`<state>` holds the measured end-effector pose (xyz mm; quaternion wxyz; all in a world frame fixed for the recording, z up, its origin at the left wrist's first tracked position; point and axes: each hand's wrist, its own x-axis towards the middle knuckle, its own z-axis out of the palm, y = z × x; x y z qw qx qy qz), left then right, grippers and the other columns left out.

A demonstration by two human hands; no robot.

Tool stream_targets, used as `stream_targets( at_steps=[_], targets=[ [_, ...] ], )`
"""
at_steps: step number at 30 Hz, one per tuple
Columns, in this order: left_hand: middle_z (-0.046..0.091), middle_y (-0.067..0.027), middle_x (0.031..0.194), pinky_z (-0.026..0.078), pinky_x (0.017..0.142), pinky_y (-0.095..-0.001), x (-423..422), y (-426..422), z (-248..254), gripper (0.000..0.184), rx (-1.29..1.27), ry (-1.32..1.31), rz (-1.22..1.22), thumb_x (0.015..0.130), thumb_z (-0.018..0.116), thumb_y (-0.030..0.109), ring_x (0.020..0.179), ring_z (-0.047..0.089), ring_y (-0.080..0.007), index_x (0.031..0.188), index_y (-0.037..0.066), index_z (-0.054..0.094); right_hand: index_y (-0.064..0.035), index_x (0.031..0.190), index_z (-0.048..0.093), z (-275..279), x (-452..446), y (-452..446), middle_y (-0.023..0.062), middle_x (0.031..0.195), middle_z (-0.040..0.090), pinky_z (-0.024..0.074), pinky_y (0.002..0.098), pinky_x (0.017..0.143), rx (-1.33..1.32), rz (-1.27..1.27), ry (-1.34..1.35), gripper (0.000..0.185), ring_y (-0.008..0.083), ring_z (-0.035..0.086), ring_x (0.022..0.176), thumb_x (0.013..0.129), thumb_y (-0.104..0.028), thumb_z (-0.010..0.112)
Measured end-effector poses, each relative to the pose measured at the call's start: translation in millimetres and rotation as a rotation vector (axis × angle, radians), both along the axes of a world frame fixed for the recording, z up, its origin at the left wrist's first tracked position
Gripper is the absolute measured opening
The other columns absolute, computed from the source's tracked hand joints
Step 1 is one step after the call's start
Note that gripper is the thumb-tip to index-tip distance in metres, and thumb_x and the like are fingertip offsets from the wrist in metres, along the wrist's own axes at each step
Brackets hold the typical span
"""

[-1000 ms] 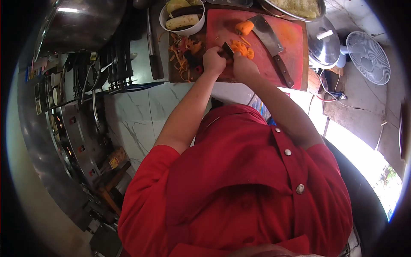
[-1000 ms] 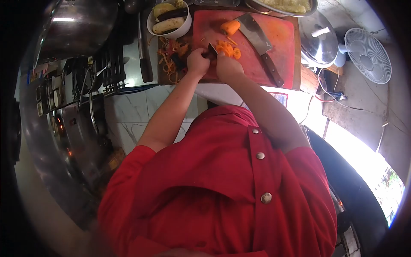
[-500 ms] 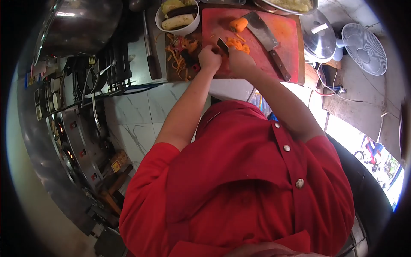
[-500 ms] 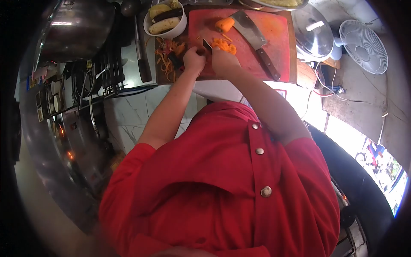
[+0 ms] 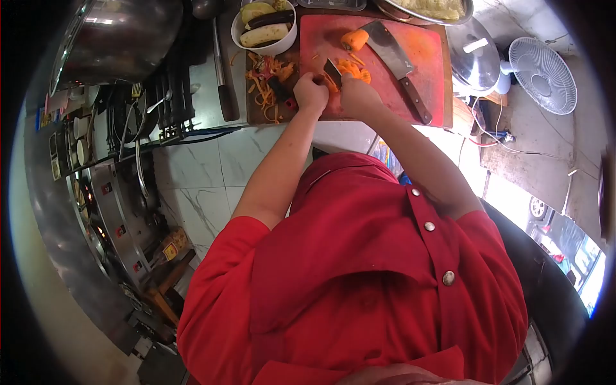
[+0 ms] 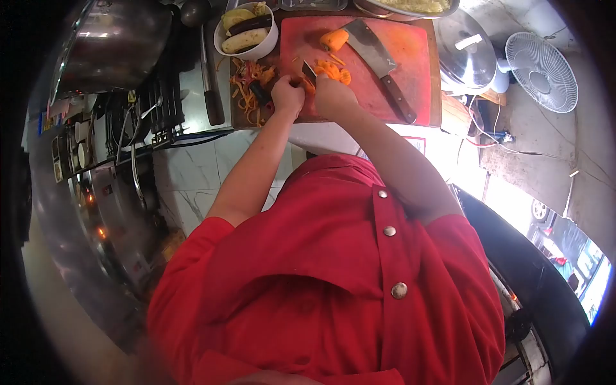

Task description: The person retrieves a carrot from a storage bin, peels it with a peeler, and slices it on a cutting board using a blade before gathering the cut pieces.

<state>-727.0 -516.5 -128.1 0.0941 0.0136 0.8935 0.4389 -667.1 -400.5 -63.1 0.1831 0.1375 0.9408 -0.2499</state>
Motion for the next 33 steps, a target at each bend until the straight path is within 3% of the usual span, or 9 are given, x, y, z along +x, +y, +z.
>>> stream_targets(
  at_steps=[8, 15, 19, 21, 22, 28, 31, 33],
  targets=[
    [0.066, -0.0154, 0.079, 0.050, 0.071, -0.0365, 0.5, 0.9, 8.0, 0.010, 0.000, -0.027, -0.007, 0.073, 0.065, 0.009, 0.076, 0.065, -0.0304, 0.080, 0.003, 0.067, 0.0023, 0.103, 0.051, 10.5, -0.8, -11.1, 0.0211, 0.093, 0.064, 0.0514, 0.0434, 0.075, 0.016, 0.141, -0.056, 0.024, 0.0351, 0.065, 0.086, 0.083, -0.010, 0.048],
    [0.066, -0.0156, 0.077, 0.050, 0.069, -0.0353, 3.5, -2.3, 7.6, 0.009, 0.096, -0.013, 0.008, 0.072, 0.064, 0.007, 0.074, 0.065, -0.0294, 0.080, 0.002, 0.066, 0.0014, 0.101, 0.050, -21.0, 4.1, -7.6, 0.0209, 0.092, 0.065, 0.0513, 0.0443, 0.074, -0.050, -0.027, 0.015, 0.021, 0.0357, 0.065, 0.087, 0.083, -0.009, 0.046],
    [0.066, -0.0153, 0.076, 0.050, 0.069, -0.0356, 0.2, -5.8, -12.7, 0.009, 0.103, -0.056, 0.003, 0.073, 0.064, 0.007, 0.073, 0.065, -0.0289, 0.080, 0.002, 0.066, 0.0015, 0.100, 0.051, 2.9, -2.4, -4.2, 0.0214, 0.092, 0.065, 0.0516, 0.0440, 0.074, -0.038, -0.031, 0.038, 0.021, 0.0349, 0.065, 0.087, 0.083, -0.009, 0.047],
    [0.065, -0.0134, 0.071, 0.049, 0.056, -0.0297, -0.1, -5.9, -22.8, 0.008, 0.184, 0.015, -0.011, 0.076, 0.062, 0.002, 0.060, 0.063, -0.0188, 0.083, -0.002, 0.065, 0.0016, 0.101, 0.051, -1.7, 3.0, -8.6, 0.0214, 0.092, 0.065, 0.0517, 0.0437, 0.073, -0.033, 0.002, 0.002, 0.022, 0.0347, 0.065, 0.087, 0.082, -0.009, 0.048],
    [0.065, -0.0134, 0.071, 0.049, 0.056, -0.0297, -0.4, -3.8, -20.2, 0.008, 0.189, 0.017, -0.015, 0.076, 0.062, 0.002, 0.060, 0.063, -0.0188, 0.083, -0.002, 0.065, 0.0016, 0.102, 0.052, -1.0, 0.7, -7.1, 0.0213, 0.091, 0.065, 0.0519, 0.0435, 0.072, -0.018, 0.038, -0.017, 0.023, 0.0344, 0.065, 0.087, 0.082, -0.009, 0.048],
    [0.066, -0.0108, 0.070, 0.049, 0.056, -0.0297, 3.3, -2.7, -2.8, 0.005, 0.104, -0.037, 0.001, 0.075, 0.062, 0.002, 0.061, 0.063, -0.0182, 0.077, -0.002, 0.065, 0.0056, 0.102, 0.051, 2.2, -5.7, -7.0, 0.0224, 0.091, 0.065, 0.0520, 0.0437, 0.071, -0.025, 0.147, 0.000, 0.025, 0.0347, 0.066, 0.084, 0.082, -0.009, 0.050],
    [0.066, -0.0107, 0.070, 0.048, 0.057, -0.0305, 5.0, -4.0, -2.6, 0.005, 0.023, 0.022, -0.019, 0.075, 0.063, 0.003, 0.061, 0.063, -0.0185, 0.074, -0.002, 0.066, 0.0059, 0.102, 0.050, -11.7, -3.7, -10.7, 0.0225, 0.091, 0.064, 0.0518, 0.0441, 0.070, -0.074, 0.074, -0.010, 0.025, 0.0350, 0.066, 0.082, 0.082, -0.010, 0.049],
    [0.066, -0.0110, 0.070, 0.048, 0.058, -0.0314, 5.1, -1.2, -4.4, 0.006, 0.194, -0.015, 0.044, 0.075, 0.064, 0.004, 0.061, 0.063, -0.0191, 0.075, -0.002, 0.066, 0.0052, 0.103, 0.050, -14.5, 1.7, -14.4, 0.0224, 0.091, 0.064, 0.0519, 0.0442, 0.070, -0.063, 0.021, -0.019, 0.025, 0.0351, 0.066, 0.082, 0.082, -0.010, 0.049]
  ],
)
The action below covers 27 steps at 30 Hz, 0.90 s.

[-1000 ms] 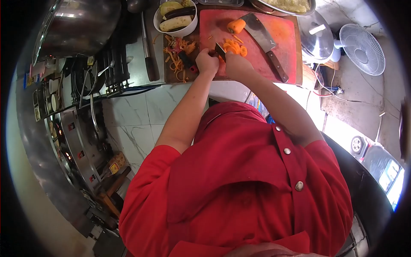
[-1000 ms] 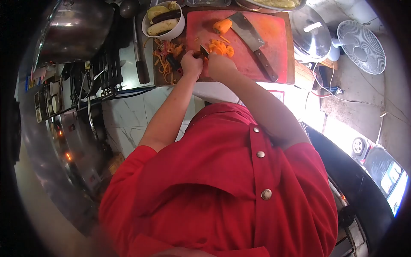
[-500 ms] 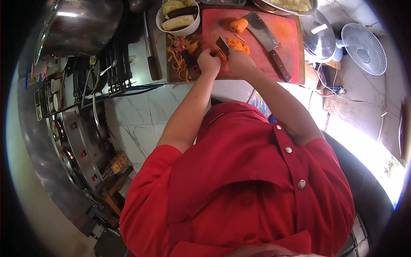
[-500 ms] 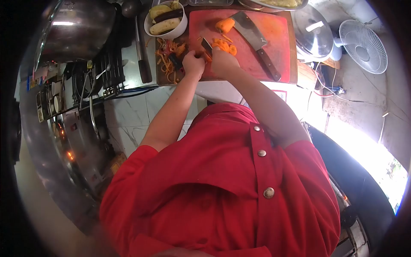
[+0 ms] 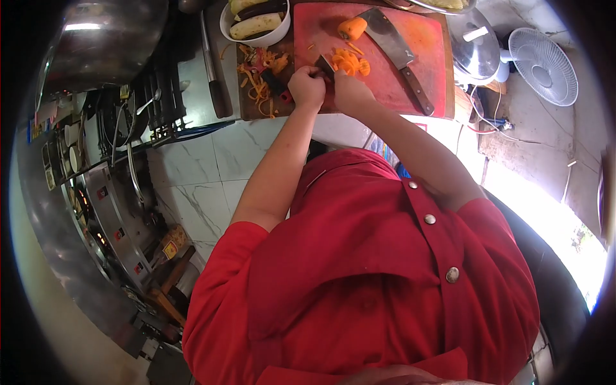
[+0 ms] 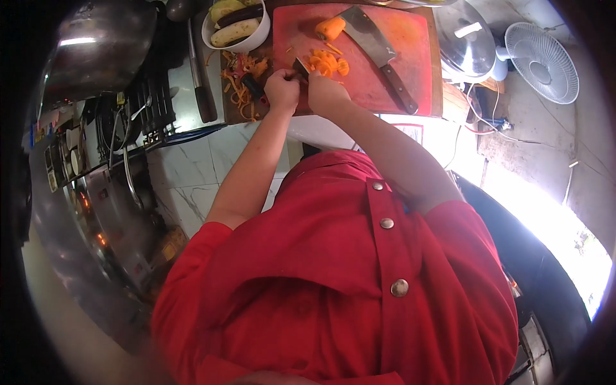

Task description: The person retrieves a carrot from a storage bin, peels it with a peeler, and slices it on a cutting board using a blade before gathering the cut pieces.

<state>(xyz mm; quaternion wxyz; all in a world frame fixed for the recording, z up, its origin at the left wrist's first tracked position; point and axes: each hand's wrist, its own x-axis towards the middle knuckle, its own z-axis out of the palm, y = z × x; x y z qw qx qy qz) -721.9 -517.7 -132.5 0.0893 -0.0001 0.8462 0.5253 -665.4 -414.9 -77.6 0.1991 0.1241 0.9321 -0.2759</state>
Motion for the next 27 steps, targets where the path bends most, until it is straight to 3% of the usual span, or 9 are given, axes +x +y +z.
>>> stream_targets(
  at_steps=[4, 6, 10, 12, 17, 20, 22, 25, 27],
  targets=[
    [0.066, -0.0103, 0.070, 0.048, 0.058, -0.0306, 3.1, -2.8, 3.5, 0.005, -0.076, 0.053, -0.027, 0.075, 0.064, 0.003, 0.060, 0.063, -0.0187, 0.076, -0.002, 0.066, 0.0041, 0.105, 0.048, 0.6, -5.9, 5.8, 0.0226, 0.093, 0.064, 0.0522, 0.0437, 0.071, -0.014, -0.019, 0.017, 0.026, 0.0347, 0.066, 0.085, 0.083, -0.010, 0.047],
    [0.066, -0.0162, 0.074, 0.050, 0.067, -0.0352, -3.2, -2.9, -11.2, 0.009, -0.071, 0.002, -0.029, 0.074, 0.063, 0.008, 0.070, 0.065, -0.0282, 0.077, 0.000, 0.066, 0.0043, 0.105, 0.048, 16.5, -11.1, 7.8, 0.0228, 0.093, 0.064, 0.0524, 0.0434, 0.071, 0.006, -0.016, 0.015, 0.026, 0.0345, 0.066, 0.085, 0.083, -0.009, 0.047],
    [0.066, -0.0163, 0.074, 0.050, 0.067, -0.0358, -2.0, -0.5, -6.9, 0.010, -0.037, -0.051, 0.003, 0.074, 0.063, 0.010, 0.071, 0.066, -0.0291, 0.077, 0.001, 0.066, 0.0049, 0.105, 0.049, 14.3, -7.2, 6.0, 0.0228, 0.092, 0.064, 0.0529, 0.0420, 0.069, 0.006, 0.013, -0.001, 0.026, 0.0343, 0.066, 0.085, 0.082, -0.009, 0.049],
    [0.066, -0.0126, 0.071, 0.049, 0.059, -0.0306, 0.1, -2.4, -4.8, 0.009, -0.074, 0.022, -0.014, 0.075, 0.065, 0.007, 0.064, 0.064, -0.0188, 0.079, -0.001, 0.067, 0.0047, 0.100, 0.049, 15.5, -5.5, 5.4, 0.0236, 0.089, 0.064, 0.0521, 0.0434, 0.069, -0.015, 0.008, 0.024, 0.023, 0.0354, 0.065, 0.083, 0.082, -0.008, 0.048],
    [0.066, -0.0144, 0.073, 0.049, 0.063, -0.0324, 4.7, -3.3, 12.2, 0.011, -0.141, 0.014, -0.015, 0.074, 0.065, 0.007, 0.067, 0.064, -0.0221, 0.080, -0.002, 0.067, 0.0047, 0.096, 0.050, 5.0, -3.7, -5.5, 0.0243, 0.087, 0.064, 0.0512, 0.0453, 0.071, -0.040, -0.045, -0.012, 0.020, 0.0370, 0.065, 0.084, 0.082, -0.009, 0.048],
    [0.066, -0.0161, 0.073, 0.049, 0.064, -0.0339, 3.3, -2.1, 10.7, 0.010, -0.134, 0.084, -0.029, 0.075, 0.063, 0.008, 0.068, 0.065, -0.0264, 0.079, -0.001, 0.067, 0.0040, 0.102, 0.049, -8.7, 3.2, -4.8, 0.0225, 0.092, 0.065, 0.0527, 0.0422, 0.069, 0.029, -0.034, 0.020, 0.025, 0.0347, 0.066, 0.084, 0.081, -0.008, 0.050],
    [0.065, -0.0172, 0.073, 0.050, 0.064, -0.0347, -0.5, -3.2, 5.2, 0.009, -0.112, 0.144, -0.058, 0.076, 0.061, 0.008, 0.068, 0.065, -0.0295, 0.078, 0.000, 0.066, 0.0015, 0.101, 0.049, -18.0, 0.8, 10.9, 0.0239, 0.089, 0.064, 0.0510, 0.0449, 0.070, -0.092, -0.084, 0.082, 0.022, 0.0379, 0.064, 0.083, 0.083, -0.011, 0.049],
    [0.065, -0.0162, 0.076, 0.049, 0.069, -0.0354, -18.1, -1.1, -0.8, 0.013, -0.051, -0.110, -0.160, 0.076, 0.063, 0.011, 0.073, 0.065, -0.0286, 0.084, 0.002, 0.067, 0.0000, 0.099, 0.049, 27.6, 18.6, 32.2, 0.0260, 0.085, 0.062, 0.0477, 0.0481, 0.070, -0.168, -0.354, 0.121, 0.021, 0.0421, 0.061, 0.081, 0.086, -0.016, 0.049],
    [0.065, -0.0120, 0.087, 0.048, 0.074, -0.0379, -24.4, 11.2, 12.4, 0.024, -0.319, 0.478, -0.344, 0.076, 0.070, 0.022, 0.084, 0.061, -0.0267, 0.095, 0.009, 0.068, 0.0005, 0.098, 0.048, 35.9, 37.8, 56.2, 0.0267, 0.083, 0.061, 0.0461, 0.0488, 0.070, -0.181, -0.412, 0.188, 0.022, 0.0430, 0.060, 0.080, 0.087, -0.019, 0.050]
  ],
)
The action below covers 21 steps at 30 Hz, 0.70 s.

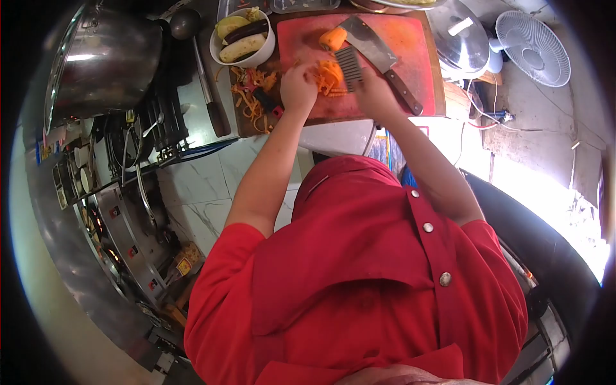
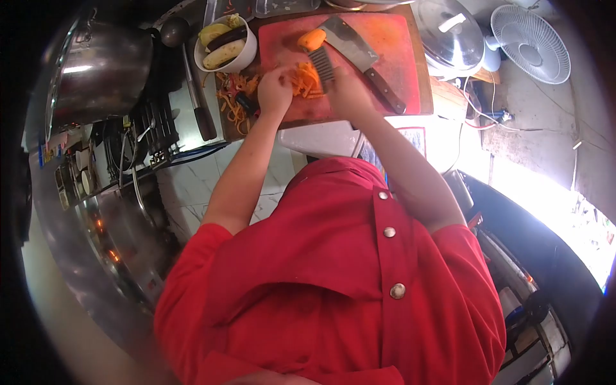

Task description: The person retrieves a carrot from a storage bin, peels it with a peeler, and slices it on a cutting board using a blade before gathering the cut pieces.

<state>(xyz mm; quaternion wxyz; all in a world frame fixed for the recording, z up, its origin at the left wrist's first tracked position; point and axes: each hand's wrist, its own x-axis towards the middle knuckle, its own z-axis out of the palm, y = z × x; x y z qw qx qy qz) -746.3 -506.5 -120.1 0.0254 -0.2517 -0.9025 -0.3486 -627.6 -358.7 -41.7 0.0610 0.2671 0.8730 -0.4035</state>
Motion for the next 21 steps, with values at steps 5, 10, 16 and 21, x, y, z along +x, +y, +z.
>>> stream_targets(
  at_steps=[5, 10, 16, 21],
  targets=[
    [0.058, -0.0109, 0.106, 0.044, 0.086, -0.0410, 12.3, 25.6, 37.3, 0.032, -0.379, 0.018, -0.037, 0.070, 0.073, 0.032, 0.100, 0.054, -0.0290, 0.095, 0.012, 0.069, 0.0014, 0.092, 0.046, -8.9, 47.6, 35.3, 0.0275, 0.085, 0.060, 0.0430, 0.0477, 0.073, 0.096, -0.128, 0.086, 0.025, 0.0431, 0.059, 0.084, 0.086, -0.022, 0.054],
    [0.060, -0.0114, 0.103, 0.045, 0.085, -0.0402, 2.2, 29.0, 26.5, 0.036, -0.287, -0.023, -0.110, 0.069, 0.074, 0.033, 0.098, 0.055, -0.0316, 0.097, 0.012, 0.069, 0.0024, 0.085, 0.043, -17.5, 66.1, 33.9, 0.0301, 0.081, 0.058, 0.0431, 0.0497, 0.073, 0.081, -0.203, 0.115, 0.025, 0.0464, 0.057, 0.083, 0.087, -0.022, 0.052],
    [0.064, -0.0049, 0.085, 0.048, 0.068, -0.0273, -24.3, 16.0, 34.7, 0.025, 0.186, -0.588, -0.138, 0.075, 0.072, 0.018, 0.076, 0.061, -0.0166, 0.094, 0.003, 0.066, 0.0025, 0.097, 0.049, -11.8, 54.4, 15.8, 0.0294, 0.087, 0.060, 0.0441, 0.0506, 0.076, -0.003, -0.027, 0.043, 0.026, 0.0453, 0.058, 0.086, 0.086, -0.020, 0.050],
    [0.065, -0.0038, 0.083, 0.045, 0.062, -0.0224, -39.8, -37.6, 47.3, 0.025, 0.197, -0.668, 0.118, 0.076, 0.071, 0.012, 0.071, 0.059, -0.0098, 0.097, 0.000, 0.064, -0.0002, 0.106, 0.050, -19.9, 10.6, -45.0, 0.0266, 0.094, 0.062, 0.0467, 0.0496, 0.079, 0.012, 0.306, -0.117, 0.027, 0.0412, 0.061, 0.091, 0.084, -0.015, 0.046]
  ],
)
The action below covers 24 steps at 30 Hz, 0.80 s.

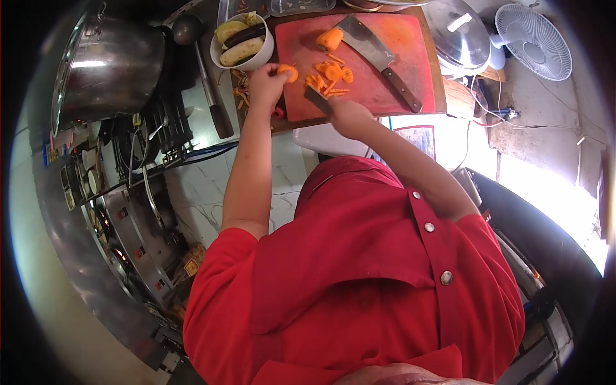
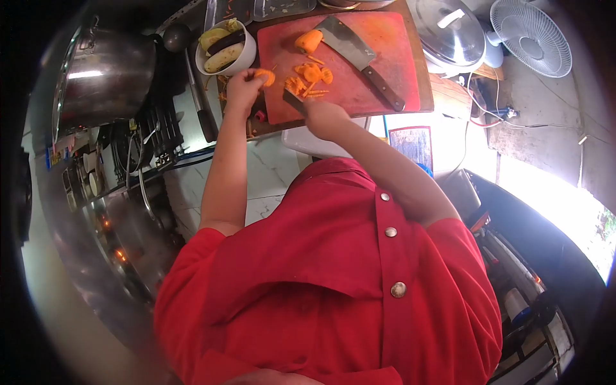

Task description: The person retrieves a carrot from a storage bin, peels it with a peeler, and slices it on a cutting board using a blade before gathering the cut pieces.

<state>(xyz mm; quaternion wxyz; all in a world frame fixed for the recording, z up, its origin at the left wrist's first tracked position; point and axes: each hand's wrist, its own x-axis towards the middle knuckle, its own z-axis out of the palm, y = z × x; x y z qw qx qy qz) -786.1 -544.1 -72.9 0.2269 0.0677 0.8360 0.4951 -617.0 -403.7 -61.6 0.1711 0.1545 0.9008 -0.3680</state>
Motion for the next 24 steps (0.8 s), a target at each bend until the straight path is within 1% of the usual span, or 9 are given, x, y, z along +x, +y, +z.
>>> stream_targets(
  at_steps=[2, 4, 5, 7, 8, 10, 16, 23, 24],
  targets=[
    [0.066, -0.0046, 0.084, 0.047, 0.061, -0.0259, 9.7, -15.9, -22.4, 0.027, -0.076, 0.082, -0.032, 0.076, 0.071, 0.012, 0.067, 0.059, -0.0122, 0.099, -0.001, 0.064, -0.0004, 0.107, 0.050, -8.6, -14.5, -8.4, 0.0260, 0.096, 0.062, 0.0477, 0.0491, 0.080, 0.007, 0.079, 0.004, 0.027, 0.0397, 0.061, 0.092, 0.084, -0.013, 0.045],
    [0.067, -0.0137, 0.086, 0.051, 0.071, -0.0343, 28.5, -12.2, -40.0, 0.030, -0.127, 0.186, -0.114, 0.071, 0.073, 0.015, 0.078, 0.066, -0.0252, 0.098, 0.003, 0.067, 0.0020, 0.107, 0.049, -14.7, -29.0, -10.0, 0.0254, 0.094, 0.063, 0.0498, 0.0474, 0.078, 0.061, -0.047, -0.040, 0.028, 0.0382, 0.063, 0.090, 0.082, -0.010, 0.045],
    [0.067, -0.0137, 0.086, 0.051, 0.071, -0.0343, 38.1, -4.0, -37.8, 0.030, -0.131, 0.182, -0.104, 0.071, 0.073, 0.015, 0.078, 0.066, -0.0252, 0.098, 0.003, 0.067, 0.0020, 0.107, 0.049, -10.3, -31.3, -9.5, 0.0254, 0.094, 0.063, 0.0498, 0.0474, 0.078, 0.058, -0.037, -0.043, 0.028, 0.0382, 0.063, 0.090, 0.082, -0.010, 0.045],
    [0.066, -0.0180, 0.085, 0.050, 0.072, -0.0392, 54.4, 14.7, -36.6, 0.030, -0.175, 0.378, -0.168, 0.071, 0.072, 0.016, 0.079, 0.064, -0.0335, 0.098, 0.003, 0.068, 0.0044, 0.107, 0.048, -2.4, -31.5, -0.9, 0.0242, 0.093, 0.064, 0.0517, 0.0448, 0.076, 0.110, -0.082, -0.095, 0.028, 0.0360, 0.065, 0.088, 0.082, -0.009, 0.046],
    [0.066, -0.0180, 0.085, 0.050, 0.072, -0.0392, 58.5, 16.9, -39.1, 0.030, -0.173, 0.372, -0.160, 0.071, 0.072, 0.016, 0.079, 0.064, -0.0335, 0.098, 0.003, 0.068, 0.0044, 0.107, 0.048, -3.0, -29.6, -0.3, 0.0242, 0.093, 0.064, 0.0517, 0.0448, 0.076, 0.113, -0.074, -0.100, 0.028, 0.0360, 0.065, 0.088, 0.082, -0.009, 0.046],
    [0.063, -0.0195, 0.082, 0.050, 0.073, -0.0420, 60.0, 20.9, -43.3, 0.023, -0.254, 0.682, -0.119, 0.073, 0.068, 0.014, 0.078, 0.061, -0.0377, 0.092, 0.003, 0.068, 0.0039, 0.107, 0.047, -1.3, -30.0, 1.3, 0.0228, 0.092, 0.065, 0.0523, 0.0436, 0.075, 0.161, 0.002, -0.094, 0.028, 0.0348, 0.065, 0.087, 0.081, -0.008, 0.047],
    [0.062, -0.0190, 0.080, 0.047, 0.072, -0.0436, 52.7, 20.4, -52.2, 0.017, -0.220, 0.544, -0.112, 0.073, 0.066, 0.015, 0.081, 0.059, -0.0372, 0.086, 0.005, 0.069, 0.0021, 0.105, 0.047, 21.3, -35.3, -4.2, 0.0202, 0.091, 0.065, 0.0524, 0.0436, 0.074, 0.230, 0.082, -0.074, 0.024, 0.0342, 0.066, 0.086, 0.083, -0.008, 0.046],
    [0.063, -0.0193, 0.078, 0.048, 0.069, -0.0435, 49.0, 20.7, -49.6, 0.012, -0.220, 0.612, -0.135, 0.071, 0.064, 0.013, 0.078, 0.060, -0.0377, 0.077, 0.003, 0.067, 0.0012, 0.104, 0.048, -3.2, -50.6, -7.5, 0.0200, 0.094, 0.065, 0.0525, 0.0437, 0.072, 0.257, 0.091, -0.057, 0.022, 0.0345, 0.065, 0.087, 0.084, -0.008, 0.045],
    [0.063, -0.0192, 0.079, 0.048, 0.070, -0.0443, 50.7, 19.6, -51.9, 0.010, -0.204, 0.552, -0.130, 0.070, 0.062, 0.010, 0.078, 0.060, -0.0380, 0.076, 0.003, 0.066, 0.0010, 0.104, 0.048, -0.9, -51.2, -3.6, 0.0201, 0.094, 0.065, 0.0526, 0.0437, 0.072, 0.256, 0.106, -0.047, 0.022, 0.0347, 0.065, 0.087, 0.085, -0.008, 0.045]
  ],
)
